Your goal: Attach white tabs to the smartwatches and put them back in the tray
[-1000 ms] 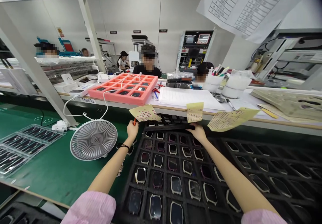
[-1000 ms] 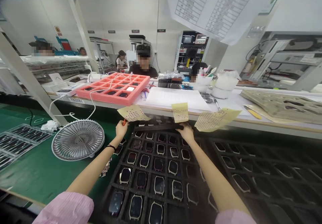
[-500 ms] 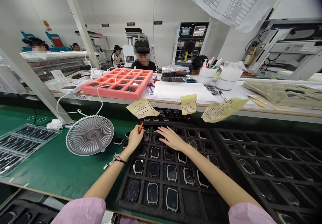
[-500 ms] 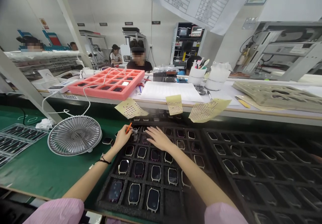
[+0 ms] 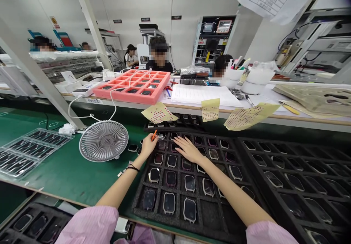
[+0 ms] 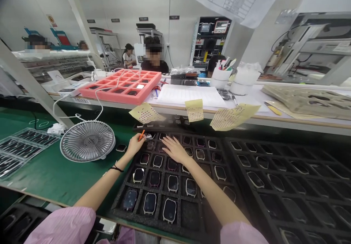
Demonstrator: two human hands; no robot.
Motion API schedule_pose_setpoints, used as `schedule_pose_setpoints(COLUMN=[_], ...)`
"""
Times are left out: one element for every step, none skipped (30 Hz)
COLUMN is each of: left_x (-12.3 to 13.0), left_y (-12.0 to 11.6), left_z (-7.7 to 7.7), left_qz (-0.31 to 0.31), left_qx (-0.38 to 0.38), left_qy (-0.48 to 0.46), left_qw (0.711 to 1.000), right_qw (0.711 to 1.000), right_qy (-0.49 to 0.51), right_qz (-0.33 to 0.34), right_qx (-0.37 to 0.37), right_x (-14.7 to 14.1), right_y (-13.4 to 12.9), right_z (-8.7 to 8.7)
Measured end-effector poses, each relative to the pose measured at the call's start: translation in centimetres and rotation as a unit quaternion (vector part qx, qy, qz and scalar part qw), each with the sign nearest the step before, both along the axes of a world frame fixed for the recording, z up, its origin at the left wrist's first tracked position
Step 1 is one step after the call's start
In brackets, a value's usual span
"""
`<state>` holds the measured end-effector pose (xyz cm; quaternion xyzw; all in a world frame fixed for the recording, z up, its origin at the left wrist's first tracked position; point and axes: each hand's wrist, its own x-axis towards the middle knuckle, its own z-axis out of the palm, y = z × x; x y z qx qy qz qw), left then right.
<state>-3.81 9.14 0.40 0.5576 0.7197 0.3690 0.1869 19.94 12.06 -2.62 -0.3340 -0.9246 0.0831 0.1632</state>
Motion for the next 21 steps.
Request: schedule_pose_setpoints(left_x=[-0.1, -0.2, -0.3, -0.5, -0.7, -0.8, -0.9, -1.0, -1.1, -1.1, -1.2, -1.2, -1.1, -1.1, -1.1, -1.1, -1.1, -1.1, -1.1, -1.0, -1.0], left_y=[0.0, 0.0, 0.0, 0.0, 0.0, 0.0, 0.1, 0.1, 0.1, 0.2, 0.2, 0.1, 0.1, 0.1, 0.1, 0.0, 0.0, 0.1, 0.1, 0.2, 0.3], left_z=[-0.1, -0.1, -0.2, -0.2, -0.2, -0.2, -0.1, -0.1, -0.1, -0.1, -0.1, -0.1, -0.1, -0.2, -0.2, -0.2, -0.3, -0.3, -0.3, -0.3, -0.3], left_qz=[0.004, 0.009, 0.013, 0.018, 0.021, 0.024, 0.026, 0.027, 0.028, 0.028, 0.028, 0.027, 0.025, 0.024, 0.023, 0.023, 0.024, 0.027, 0.030, 0.033, 0.037], left_qx=[0.000, 0.001, 0.002, 0.002, 0.003, 0.004, 0.005, 0.006, 0.007, 0.009, 0.010, 0.011, 0.013, 0.014, 0.016, 0.016, 0.015, 0.014, 0.012, 0.009, 0.006], left_qy=[-0.003, -0.005, -0.008, -0.011, -0.014, -0.017, -0.020, -0.024, -0.027, -0.031, -0.034, -0.037, -0.039, -0.041, -0.043, -0.044, -0.045, -0.045, -0.045, -0.045, -0.044], left_qw=[1.000, 1.000, 1.000, 1.000, 1.000, 1.000, 0.999, 0.999, 0.999, 0.999, 0.999, 0.999, 0.999, 0.999, 0.999, 0.999, 0.999, 0.999, 0.998, 0.998, 0.998], right_qw=[1.000, 1.000, 1.000, 1.000, 1.000, 1.000, 1.000, 1.000, 1.000, 1.000, 1.000, 1.000, 1.000, 1.000, 1.000, 1.000, 1.000, 1.000, 1.000, 1.000, 1.000], right_qy=[0.002, 0.004, 0.006, 0.007, 0.009, 0.011, 0.013, 0.015, 0.017, 0.018, 0.020, 0.021, 0.022, 0.022, 0.023, 0.023, 0.024, 0.025, 0.025, 0.026, 0.027], right_qz=[0.000, 0.000, -0.001, -0.001, -0.002, -0.003, -0.004, -0.005, -0.006, -0.007, -0.007, -0.007, -0.006, -0.006, -0.005, -0.005, -0.004, -0.004, -0.004, -0.005, -0.005], right_qx=[0.001, 0.001, 0.002, 0.002, 0.003, 0.004, 0.004, 0.005, 0.006, 0.007, 0.008, 0.008, 0.008, 0.007, 0.006, 0.005, 0.004, 0.003, 0.003, 0.003, 0.003], right_x=[0.0, 0.0, 0.1, 0.1, 0.1, 0.2, 0.2, 0.2, 0.2, 0.2, 0.2, 0.2, 0.2, 0.2, 0.2, 0.3, 0.3, 0.3, 0.3, 0.3, 0.3], right_y=[0.0, 0.0, 0.0, 0.0, 0.0, 0.0, 0.0, 0.0, 0.0, 0.0, 0.0, 0.0, 0.0, 0.0, 0.0, -0.1, -0.1, -0.1, -0.1, -0.2, -0.2], right_z=[-0.1, -0.2, -0.3, -0.3, -0.4, -0.5, -0.6, -0.6, -0.6, -0.7, -0.7, -0.7, -0.8, -0.8, -0.8, -0.8, -0.8, -0.8, -0.8, -0.8, -0.7])
